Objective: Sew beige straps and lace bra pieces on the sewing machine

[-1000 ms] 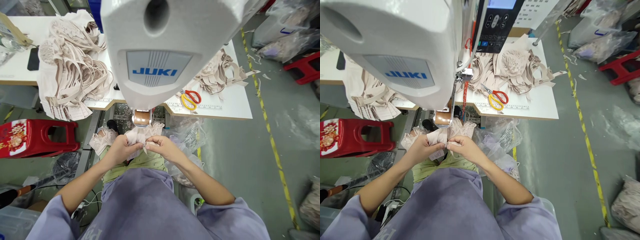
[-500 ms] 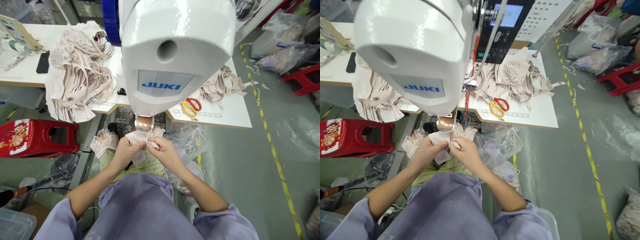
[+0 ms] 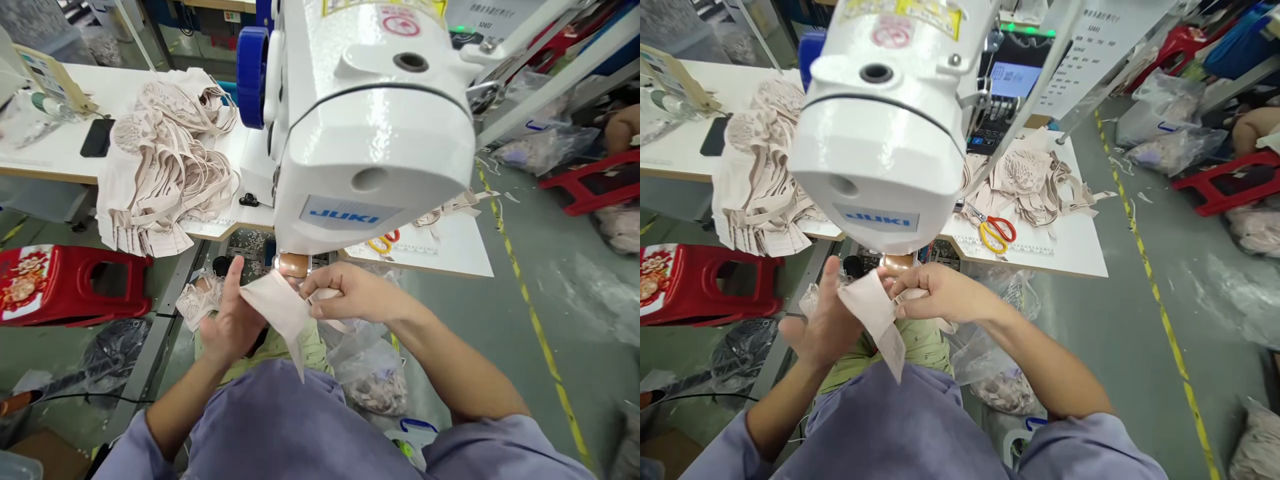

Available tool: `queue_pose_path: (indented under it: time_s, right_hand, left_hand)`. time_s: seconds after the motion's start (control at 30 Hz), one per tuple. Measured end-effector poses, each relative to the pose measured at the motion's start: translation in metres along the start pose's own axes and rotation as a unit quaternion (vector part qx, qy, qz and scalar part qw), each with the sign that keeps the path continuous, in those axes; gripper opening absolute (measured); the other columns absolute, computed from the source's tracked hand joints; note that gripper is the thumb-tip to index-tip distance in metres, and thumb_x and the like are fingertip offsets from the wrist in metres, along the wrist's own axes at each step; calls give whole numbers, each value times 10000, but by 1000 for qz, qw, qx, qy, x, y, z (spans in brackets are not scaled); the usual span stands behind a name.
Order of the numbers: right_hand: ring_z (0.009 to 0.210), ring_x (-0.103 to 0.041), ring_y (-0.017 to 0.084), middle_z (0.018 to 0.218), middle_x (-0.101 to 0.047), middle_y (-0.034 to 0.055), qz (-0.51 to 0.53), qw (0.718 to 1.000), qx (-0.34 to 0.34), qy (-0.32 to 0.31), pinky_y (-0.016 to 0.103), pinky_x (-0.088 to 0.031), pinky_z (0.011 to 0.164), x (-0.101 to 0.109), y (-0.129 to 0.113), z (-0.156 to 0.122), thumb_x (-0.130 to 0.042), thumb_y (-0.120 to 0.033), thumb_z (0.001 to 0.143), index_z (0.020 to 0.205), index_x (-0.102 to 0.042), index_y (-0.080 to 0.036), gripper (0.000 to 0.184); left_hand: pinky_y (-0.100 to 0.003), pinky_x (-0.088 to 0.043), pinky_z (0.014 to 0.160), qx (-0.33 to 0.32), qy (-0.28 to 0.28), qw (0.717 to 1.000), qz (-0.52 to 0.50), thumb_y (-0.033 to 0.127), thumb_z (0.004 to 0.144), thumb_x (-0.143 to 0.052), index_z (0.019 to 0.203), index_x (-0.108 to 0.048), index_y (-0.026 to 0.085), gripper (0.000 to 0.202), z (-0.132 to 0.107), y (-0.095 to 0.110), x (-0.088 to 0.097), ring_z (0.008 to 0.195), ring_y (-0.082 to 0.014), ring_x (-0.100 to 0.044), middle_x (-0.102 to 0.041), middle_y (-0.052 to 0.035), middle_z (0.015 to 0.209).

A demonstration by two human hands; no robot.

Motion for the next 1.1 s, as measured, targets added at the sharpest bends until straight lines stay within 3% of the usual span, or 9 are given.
queue_pose_path:
  time_s: [0.1, 0.17, 0.27, 0.4, 0.53, 0.63, 0.73, 0.8, 1.1]
  right_hand:
    - [530, -387, 108, 559, -470, -35, -229, 969, -2, 91, 262, -288, 544, 20, -9, 10, -570, -254, 780, 691, -648, -208, 127]
    - [529, -319, 105, 537, -379, -33, -311, 941, 5, 132, 275, -247, 548, 27, -12, 15, -506, -199, 758, 577, -510, -200, 181]
    - [538, -256, 105, 539, -303, -32, -332, 934, 13, 132, 286, -219, 552, 26, -13, 19, -467, -174, 733, 546, -360, -196, 216]
    - [534, -219, 98, 540, -258, -37, -334, 932, 6, 141, 291, -184, 535, 25, -15, 18, -480, -159, 723, 547, -288, -190, 262]
    - [529, -266, 98, 522, -311, -37, -349, 927, -7, 137, 287, -216, 546, 25, -16, 18, -514, -154, 751, 525, -364, -189, 274]
    - [542, -404, 118, 551, -473, -23, -330, 932, -1, 151, 278, -288, 566, 25, -7, 14, -540, -182, 819, 621, -590, -202, 205]
    - [834, -614, 218, 874, -693, 45, -309, 921, 57, 231, 313, -432, 723, 28, 10, 5, -605, -306, 882, 986, -726, -236, 174]
    - [1069, -607, 279, 1086, -696, 80, -307, 905, 97, 278, 380, -456, 871, 28, 24, 0, -620, -388, 906, 1081, -722, -255, 242]
    - [1084, -633, 278, 1056, -708, 69, -208, 923, 108, 304, 424, -484, 921, 31, 36, 3, -664, -331, 890, 890, -764, -256, 125]
  left_hand:
    - [-482, -486, 1025, -158, -59, 967, 193, 693, 894, -501, 1578, -201, 308, 841, 15, 19, 18, 1273, -348, -569, -525, -160, 1465]
    - [-447, -455, 1084, -205, -110, 922, 309, 505, 851, -694, 1500, -418, 297, 735, 23, 13, 24, 1264, -325, -582, -615, -123, 1379]
    - [-326, -527, 977, -253, -175, 834, 458, 432, 883, -663, 1446, -504, 287, 603, 32, -8, 26, 1079, -242, -687, -701, -87, 1254]
    - [-236, -548, 807, -322, -178, 774, 515, 396, 909, -637, 1447, -502, 301, 563, 43, -22, 31, 784, -159, -704, -761, -47, 1050]
    - [-243, -530, 851, -305, -213, 770, 519, 364, 927, -615, 1513, -400, 328, 625, 51, -24, 31, 827, -162, -695, -728, -47, 1154]
    - [-293, -553, 818, -252, -219, 791, 514, 337, 922, -605, 1513, -399, 326, 626, 53, -20, 28, 945, -223, -697, -695, -93, 1214]
    - [-320, -573, 781, -195, -196, 812, 514, 310, 902, -612, 1488, -443, 306, 611, 50, -14, 21, 1000, -259, -691, -667, -127, 1259]
    - [-320, -575, 780, -175, -177, 815, 523, 296, 889, -621, 1472, -466, 293, 603, 47, -9, 16, 1034, -270, -684, -654, -133, 1284]
    - [-322, -558, 856, -149, -141, 833, 514, 256, 923, -577, 1519, -345, 209, 641, 43, 6, -5, 1047, -259, -681, -717, -107, 1131]
Point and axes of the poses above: each hand's wrist, its own z-axis towards the middle knuckle, its own x-axis out of the back of the hand, y = z × x, the point moved 5 cm from there along z, towards the middle knuckle
